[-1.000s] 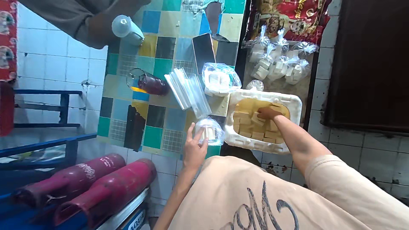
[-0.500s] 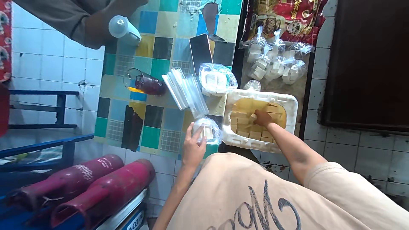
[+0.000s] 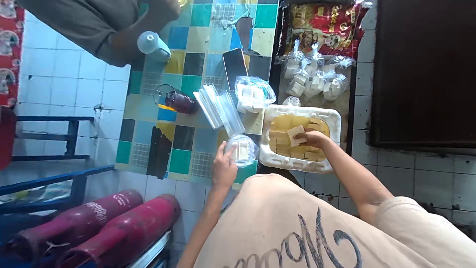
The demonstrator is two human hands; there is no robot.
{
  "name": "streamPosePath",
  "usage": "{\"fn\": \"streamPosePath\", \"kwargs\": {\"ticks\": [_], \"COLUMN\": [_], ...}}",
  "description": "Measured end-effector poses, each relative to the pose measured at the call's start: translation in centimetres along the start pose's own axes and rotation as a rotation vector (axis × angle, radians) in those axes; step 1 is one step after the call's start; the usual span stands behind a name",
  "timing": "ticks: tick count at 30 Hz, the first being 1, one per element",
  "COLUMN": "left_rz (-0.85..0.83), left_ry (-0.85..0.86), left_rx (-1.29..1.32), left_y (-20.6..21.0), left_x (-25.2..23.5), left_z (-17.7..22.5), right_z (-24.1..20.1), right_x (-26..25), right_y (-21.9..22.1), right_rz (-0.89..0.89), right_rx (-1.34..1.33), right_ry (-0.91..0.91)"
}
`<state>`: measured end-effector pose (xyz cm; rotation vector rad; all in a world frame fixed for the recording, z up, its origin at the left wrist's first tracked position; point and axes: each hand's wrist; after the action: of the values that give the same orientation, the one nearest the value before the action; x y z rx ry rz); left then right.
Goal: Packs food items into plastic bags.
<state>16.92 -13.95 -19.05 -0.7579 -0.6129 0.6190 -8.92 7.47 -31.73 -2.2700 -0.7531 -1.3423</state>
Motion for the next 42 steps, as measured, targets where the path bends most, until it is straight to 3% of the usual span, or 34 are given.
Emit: {"fn": "streamPosePath", "kwargs": {"ticks": [3,6,12,14,18,22,25,29,35,37,42], "left_rz": [-0.179,-0.148,-0.113,-0.123,-0.116,-0.153,-0.213,-0.232,-0.233,-0.244,-0.199], "left_ry": [-0.061,0.020,0.155,0.178,0.211,0.247,0.265,0.267,0.272,0.230,0.213], "left_rx": [-0.047,-0.050,-0.007,0.057,0.119,0.129,0.124,0.143,0.168,0.185,0.178], "left_y": [-0.9,-1.1,-0.9,-1.1,-1.6,-2.0,-2.6,-2.8,-3.6,-3.6,-4.2], "left_x": [-0.5,-0.8,-1.3,-1.2,-1.7,-1.6,-1.2,-1.5,-1.4,-1.3,0.3], "left_z": [0.7,0.3,-0.8,-0.9,-1.4,-1.5,-0.8,-0.9,-1.3,-1.6,-1.1], "right_z": [0.3,-1.2,-1.3,-0.3,0.5,-0.6,-2.5,-3.4,-4.1,-4.0,-4.7], "right_x": [2.9,6.8,13.7,13.5,13.1,14.2,13.9,12.8,12.9,13.0,14.2], "right_y": [0.1,2.2,12.7,15.8,18.6,19.3,20.2,21.6,23.5,23.2,21.5], "right_rz": [-0.092,-0.185,-0.222,-0.175,0.194,0.214,0.253,0.123,-0.022,-0.066,0.003], "right_rx": [-0.234,-0.314,-0.418,-0.333,0.213,0.594,0.509,0.328,0.126,0.163,0.658], "right_ry": [-0.077,-0.207,-0.547,-0.701,-0.991,-0.947,-0.758,-0.429,-0.233,-0.256,-0.407]}}
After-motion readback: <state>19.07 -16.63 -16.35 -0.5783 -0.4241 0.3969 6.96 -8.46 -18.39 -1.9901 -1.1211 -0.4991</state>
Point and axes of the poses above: each hand's wrist, its own x-axis away from the middle knuckle, its own y-axis out of the palm, z = x × y, and after that the axes turned 6 degrees about z, right-handed
